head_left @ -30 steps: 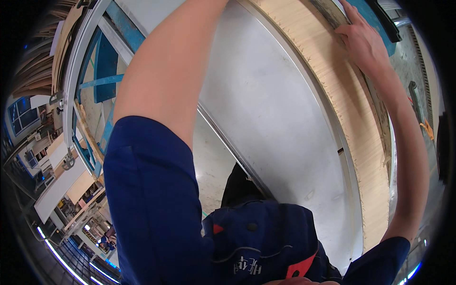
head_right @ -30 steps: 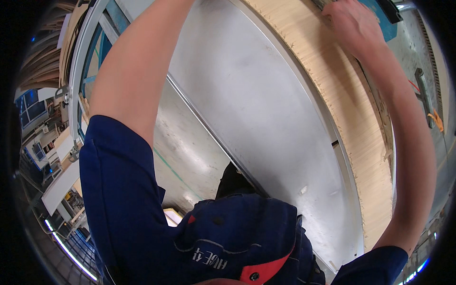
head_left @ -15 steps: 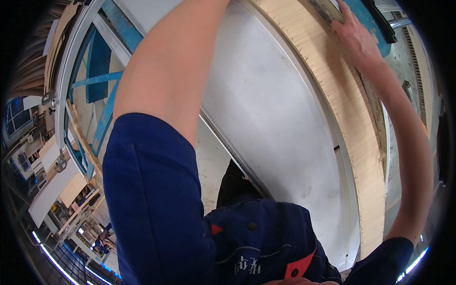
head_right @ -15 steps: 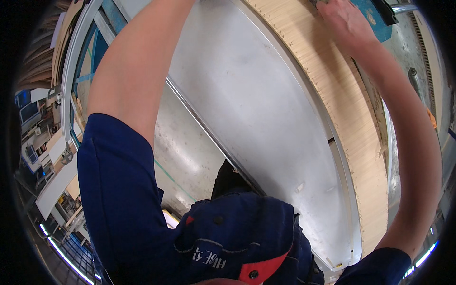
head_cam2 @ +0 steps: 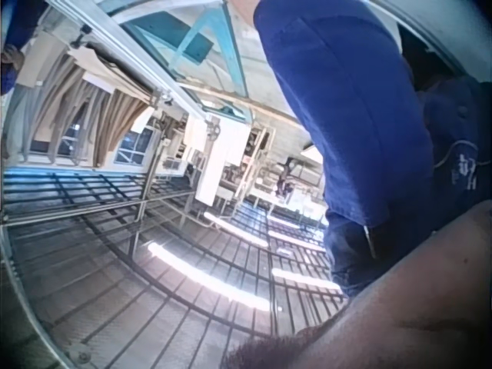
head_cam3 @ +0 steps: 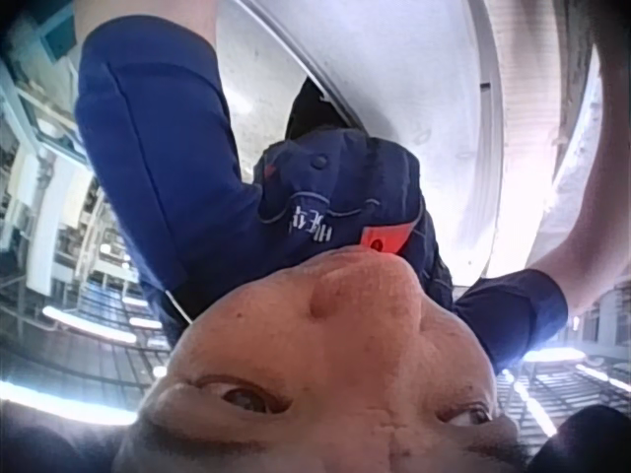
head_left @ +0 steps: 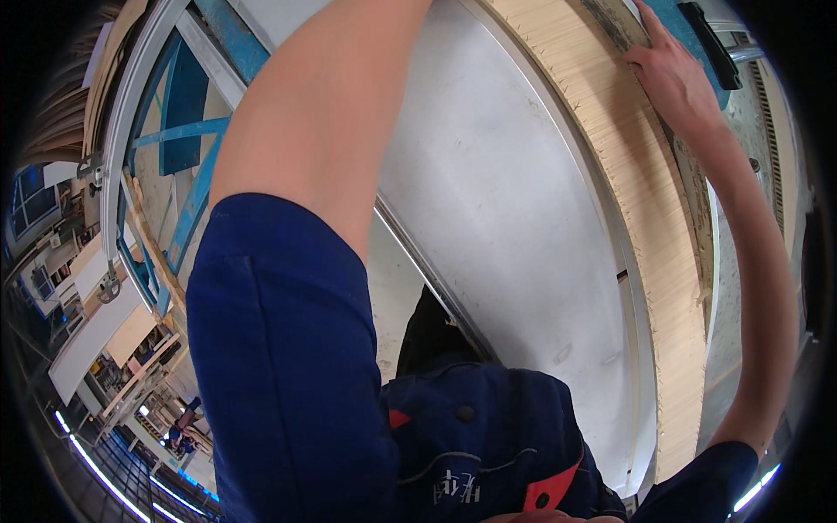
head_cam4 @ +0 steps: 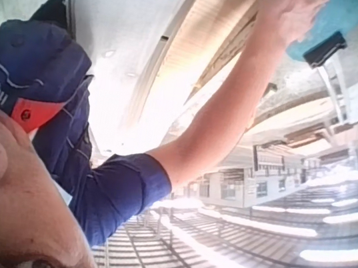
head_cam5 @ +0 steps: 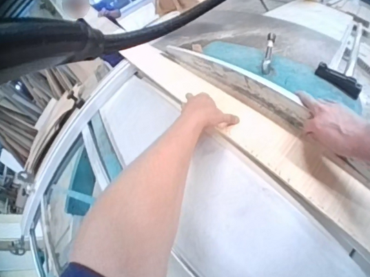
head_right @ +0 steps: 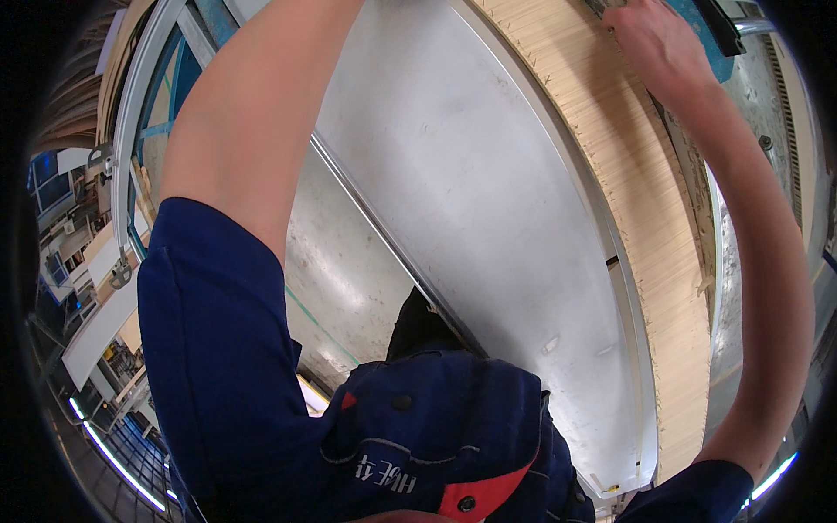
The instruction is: The person handles a long curved wooden component on a table-mounted machine, moving the component across the work surface and flipping it over to check the edges.
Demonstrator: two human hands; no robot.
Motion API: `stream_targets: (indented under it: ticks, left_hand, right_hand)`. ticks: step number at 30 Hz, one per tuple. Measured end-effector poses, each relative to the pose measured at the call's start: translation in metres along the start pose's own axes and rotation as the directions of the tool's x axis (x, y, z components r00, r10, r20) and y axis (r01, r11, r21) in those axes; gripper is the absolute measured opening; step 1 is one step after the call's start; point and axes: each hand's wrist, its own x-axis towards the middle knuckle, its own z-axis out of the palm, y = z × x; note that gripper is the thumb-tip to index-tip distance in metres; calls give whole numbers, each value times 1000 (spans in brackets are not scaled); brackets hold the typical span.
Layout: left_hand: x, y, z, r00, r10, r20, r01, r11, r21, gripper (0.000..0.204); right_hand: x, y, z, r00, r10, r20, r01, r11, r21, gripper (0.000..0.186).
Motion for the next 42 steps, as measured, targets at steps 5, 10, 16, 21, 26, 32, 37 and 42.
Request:
stream_targets:
  ticks: [5, 10, 16, 21, 26, 32, 37, 42]
  left_hand:
    - [0, -1, -1, 1000, 6, 27, -6, 1000, 0, 93]
    - [-3, -2, 1, 998, -66, -15, 66, 998, -16, 95]
    - [-4, 0, -2, 998, -58, -7, 58, 998, -32, 98]
    - [2, 2, -2, 999, -53, -2, 53, 999, 0, 99]
    - [5, -6, 5, 999, -35, 30, 33, 997, 63, 104]
    - [-8, -11, 2, 989, -122, -83, 125, 992, 27, 109]
    - [5, -2, 0, 995, -96, -5, 96, 995, 42, 107]
    - [-1, -2, -2, 995, -47, -86, 46, 999, -20, 100]
  right_hand:
    - [3, -6, 1, 997, 64, 48, -63, 998, -20, 19]
    - [-6, -24, -7, 994, 88, -58, -91, 994, -61, 26]
    - [4, 0, 17, 998, 19, -54, -24, 997, -80, 29]
    - [-14, 12, 8, 969, -85, -231, 91, 996, 18, 27]
    - [-166, -71, 17, 950, 257, -175, -21, 614, 789, 19]
    - [-318, -113, 108, 663, 354, 659, 113, -918, 380, 33]
    - [-343, -93, 147, 523, 492, 696, 731, -679, -70, 47]
    - [-348, -80, 171, 508, 567, 649, 773, -632, -54, 60]
